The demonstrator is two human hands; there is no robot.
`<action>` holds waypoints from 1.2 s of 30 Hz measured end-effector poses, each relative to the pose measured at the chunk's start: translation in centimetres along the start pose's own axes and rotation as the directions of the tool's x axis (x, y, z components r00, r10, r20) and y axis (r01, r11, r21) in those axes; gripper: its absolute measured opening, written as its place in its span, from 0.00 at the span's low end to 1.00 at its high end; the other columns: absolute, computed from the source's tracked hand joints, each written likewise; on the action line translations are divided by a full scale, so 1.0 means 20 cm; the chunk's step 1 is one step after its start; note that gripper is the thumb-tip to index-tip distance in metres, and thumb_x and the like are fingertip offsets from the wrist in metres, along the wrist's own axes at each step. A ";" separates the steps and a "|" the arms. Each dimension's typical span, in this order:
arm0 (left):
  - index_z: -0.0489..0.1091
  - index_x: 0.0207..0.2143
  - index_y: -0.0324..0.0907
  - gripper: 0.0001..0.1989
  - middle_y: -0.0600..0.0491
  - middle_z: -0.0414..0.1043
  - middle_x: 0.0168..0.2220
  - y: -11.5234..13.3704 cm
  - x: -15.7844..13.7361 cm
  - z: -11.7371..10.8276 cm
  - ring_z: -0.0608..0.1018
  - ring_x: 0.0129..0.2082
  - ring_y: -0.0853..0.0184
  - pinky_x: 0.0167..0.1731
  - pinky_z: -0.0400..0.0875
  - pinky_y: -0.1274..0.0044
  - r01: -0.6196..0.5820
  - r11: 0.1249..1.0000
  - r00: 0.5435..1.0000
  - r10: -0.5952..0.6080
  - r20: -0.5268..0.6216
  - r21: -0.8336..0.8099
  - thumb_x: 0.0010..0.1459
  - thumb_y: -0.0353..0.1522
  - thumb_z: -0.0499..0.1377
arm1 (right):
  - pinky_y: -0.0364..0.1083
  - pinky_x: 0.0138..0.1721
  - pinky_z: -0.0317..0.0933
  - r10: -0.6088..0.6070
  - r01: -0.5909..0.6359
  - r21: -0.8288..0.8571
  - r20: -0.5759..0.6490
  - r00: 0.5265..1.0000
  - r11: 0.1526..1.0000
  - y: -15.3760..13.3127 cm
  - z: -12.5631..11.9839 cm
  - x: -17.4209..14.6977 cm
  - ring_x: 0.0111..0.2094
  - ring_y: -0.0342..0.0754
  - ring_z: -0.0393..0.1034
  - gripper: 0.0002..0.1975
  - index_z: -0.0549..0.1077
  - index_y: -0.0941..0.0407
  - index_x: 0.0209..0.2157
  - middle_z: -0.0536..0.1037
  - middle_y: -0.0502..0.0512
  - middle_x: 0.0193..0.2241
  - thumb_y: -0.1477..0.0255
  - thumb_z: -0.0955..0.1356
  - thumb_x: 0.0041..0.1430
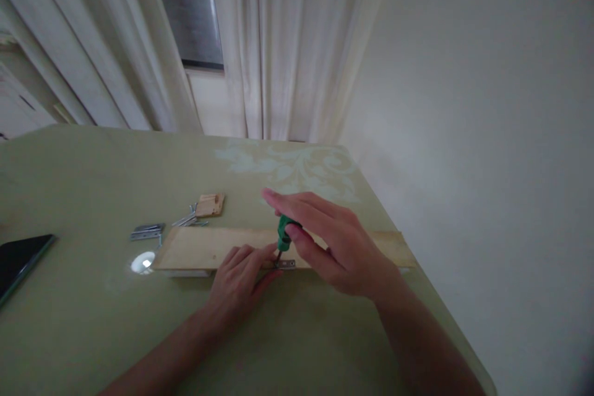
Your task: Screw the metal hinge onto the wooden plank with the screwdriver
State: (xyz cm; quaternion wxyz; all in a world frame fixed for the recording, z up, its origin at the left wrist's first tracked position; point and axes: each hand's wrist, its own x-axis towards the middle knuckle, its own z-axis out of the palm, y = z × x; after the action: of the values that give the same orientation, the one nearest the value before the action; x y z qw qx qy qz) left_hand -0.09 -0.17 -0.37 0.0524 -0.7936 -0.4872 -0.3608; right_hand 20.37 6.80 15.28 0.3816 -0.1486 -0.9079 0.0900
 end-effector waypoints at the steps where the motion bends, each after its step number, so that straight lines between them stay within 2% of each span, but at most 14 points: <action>1: 0.65 0.58 0.43 0.16 0.52 0.80 0.38 0.00 0.00 0.00 0.77 0.39 0.61 0.41 0.69 0.70 0.001 1.000 1.000 -0.001 -0.001 0.004 0.72 0.37 0.58 | 0.48 0.46 0.70 0.001 -0.003 -0.024 -0.043 0.999 1.000 0.00 0.00 0.00 0.42 0.48 0.74 0.19 0.71 0.53 0.63 0.80 0.56 0.42 0.69 0.64 0.74; 3: 0.66 0.56 0.44 0.14 0.52 0.79 0.38 0.00 0.00 0.00 0.77 0.39 0.61 0.42 0.69 0.70 -0.005 1.000 1.000 0.006 -0.016 0.019 0.72 0.37 0.58 | 0.48 0.42 0.69 -0.024 0.000 -0.149 -0.157 0.987 0.989 0.00 0.01 -0.01 0.35 0.48 0.72 0.15 0.78 0.54 0.53 0.77 0.53 0.32 0.64 0.70 0.69; 5: 0.67 0.55 0.44 0.12 0.52 0.79 0.37 0.00 0.00 0.00 0.77 0.38 0.61 0.40 0.69 0.70 -0.019 0.999 0.999 0.020 -0.036 0.032 0.73 0.37 0.56 | 0.52 0.46 0.69 -0.042 0.004 -0.217 -0.170 0.984 0.976 -0.01 0.01 0.00 0.39 0.52 0.72 0.18 0.78 0.56 0.54 0.77 0.57 0.35 0.62 0.70 0.68; 9: 0.67 0.55 0.44 0.12 0.52 0.79 0.36 0.01 0.01 -0.01 0.77 0.36 0.62 0.38 0.69 0.71 -0.009 1.000 1.000 0.009 -0.024 0.025 0.74 0.37 0.54 | 0.51 0.52 0.68 0.019 -0.019 -0.007 0.068 0.998 1.000 -0.02 -0.01 0.00 0.51 0.51 0.72 0.27 0.59 0.57 0.71 0.78 0.61 0.51 0.70 0.62 0.74; 11: 0.69 0.52 0.44 0.09 0.52 0.79 0.36 0.01 0.01 -0.01 0.77 0.37 0.62 0.39 0.70 0.71 0.001 1.000 1.000 -0.001 -0.014 0.014 0.73 0.36 0.57 | 0.47 0.46 0.69 0.015 -0.014 -0.014 0.040 0.999 1.000 -0.01 0.00 -0.01 0.42 0.48 0.74 0.23 0.66 0.54 0.67 0.79 0.55 0.41 0.70 0.64 0.73; 14: 0.70 0.49 0.44 0.07 0.51 0.79 0.38 0.00 0.01 0.00 0.78 0.38 0.61 0.40 0.70 0.70 -0.017 1.000 0.999 0.018 -0.036 0.009 0.72 0.36 0.58 | 0.49 0.41 0.68 -0.052 0.021 -0.215 -0.141 0.989 0.976 0.01 0.03 -0.02 0.34 0.49 0.71 0.17 0.78 0.55 0.53 0.75 0.52 0.29 0.61 0.71 0.68; 16: 0.69 0.54 0.44 0.11 0.51 0.80 0.38 0.00 0.01 0.00 0.78 0.38 0.61 0.39 0.71 0.70 -0.030 1.000 0.998 0.030 -0.054 0.007 0.73 0.36 0.56 | 0.52 0.46 0.69 -0.047 0.021 -0.205 -0.123 0.991 0.979 0.01 0.03 -0.01 0.41 0.53 0.74 0.21 0.76 0.57 0.57 0.78 0.58 0.37 0.58 0.67 0.70; 19: 0.68 0.58 0.43 0.15 0.51 0.81 0.38 0.01 0.01 -0.01 0.78 0.37 0.62 0.39 0.70 0.71 -0.017 1.000 0.999 0.016 -0.041 -0.005 0.72 0.35 0.57 | 0.50 0.51 0.69 0.008 -0.010 0.030 0.058 0.998 1.000 0.00 0.00 0.00 0.50 0.51 0.73 0.24 0.64 0.56 0.68 0.78 0.61 0.50 0.67 0.59 0.76; 23: 0.70 0.51 0.44 0.09 0.51 0.80 0.39 0.00 0.01 -0.01 0.78 0.38 0.62 0.40 0.70 0.70 -0.017 1.000 0.999 0.017 -0.037 -0.003 0.71 0.34 0.58 | 0.47 0.42 0.68 -0.032 0.026 -0.092 -0.067 0.997 0.995 0.00 0.01 -0.01 0.36 0.48 0.72 0.14 0.77 0.54 0.54 0.76 0.53 0.34 0.66 0.68 0.71; 25: 0.69 0.53 0.44 0.10 0.51 0.80 0.39 0.00 0.01 -0.01 0.78 0.37 0.61 0.39 0.70 0.70 -0.026 1.000 0.998 0.026 -0.051 0.003 0.73 0.35 0.56 | 0.51 0.45 0.68 -0.053 0.037 -0.172 -0.086 0.995 0.984 -0.01 0.01 -0.01 0.40 0.51 0.72 0.16 0.77 0.56 0.54 0.77 0.56 0.36 0.64 0.69 0.69; 28: 0.67 0.57 0.43 0.14 0.51 0.80 0.37 0.01 0.01 -0.01 0.77 0.37 0.61 0.38 0.70 0.70 -0.014 1.000 0.999 0.014 -0.038 -0.001 0.74 0.35 0.54 | 0.51 0.52 0.68 -0.021 0.021 -0.009 0.077 0.997 1.000 -0.02 0.00 0.00 0.51 0.52 0.72 0.24 0.65 0.57 0.67 0.78 0.62 0.51 0.68 0.62 0.74; 30: 0.68 0.56 0.43 0.12 0.52 0.80 0.38 0.01 0.01 -0.01 0.77 0.38 0.61 0.39 0.70 0.71 -0.007 1.000 0.999 0.007 -0.035 0.002 0.72 0.35 0.56 | 0.48 0.49 0.68 0.002 -0.006 0.044 0.092 0.996 0.999 -0.02 0.00 0.00 0.47 0.49 0.74 0.22 0.65 0.54 0.67 0.79 0.58 0.48 0.69 0.62 0.75; 33: 0.69 0.52 0.43 0.10 0.51 0.80 0.39 0.00 0.00 0.00 0.77 0.39 0.61 0.41 0.70 0.71 -0.010 1.000 0.999 0.010 -0.033 0.005 0.71 0.34 0.59 | 0.48 0.43 0.67 -0.023 0.015 -0.127 -0.062 0.998 0.992 0.00 0.01 -0.01 0.37 0.48 0.73 0.14 0.77 0.53 0.54 0.78 0.53 0.34 0.64 0.69 0.70; 36: 0.69 0.56 0.43 0.13 0.51 0.81 0.41 0.01 0.01 -0.01 0.77 0.38 0.62 0.40 0.70 0.71 -0.021 1.000 0.999 0.020 -0.039 -0.019 0.72 0.35 0.56 | 0.52 0.50 0.68 -0.069 0.070 -0.098 0.010 0.998 0.993 0.01 -0.01 0.00 0.45 0.53 0.74 0.21 0.72 0.57 0.60 0.80 0.59 0.43 0.61 0.67 0.71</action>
State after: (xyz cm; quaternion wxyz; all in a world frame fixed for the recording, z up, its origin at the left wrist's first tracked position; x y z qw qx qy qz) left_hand -0.01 -0.18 -0.13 0.0576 -0.7919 -0.4744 -0.3801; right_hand 20.56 6.98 15.35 0.3737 -0.1352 -0.9171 0.0322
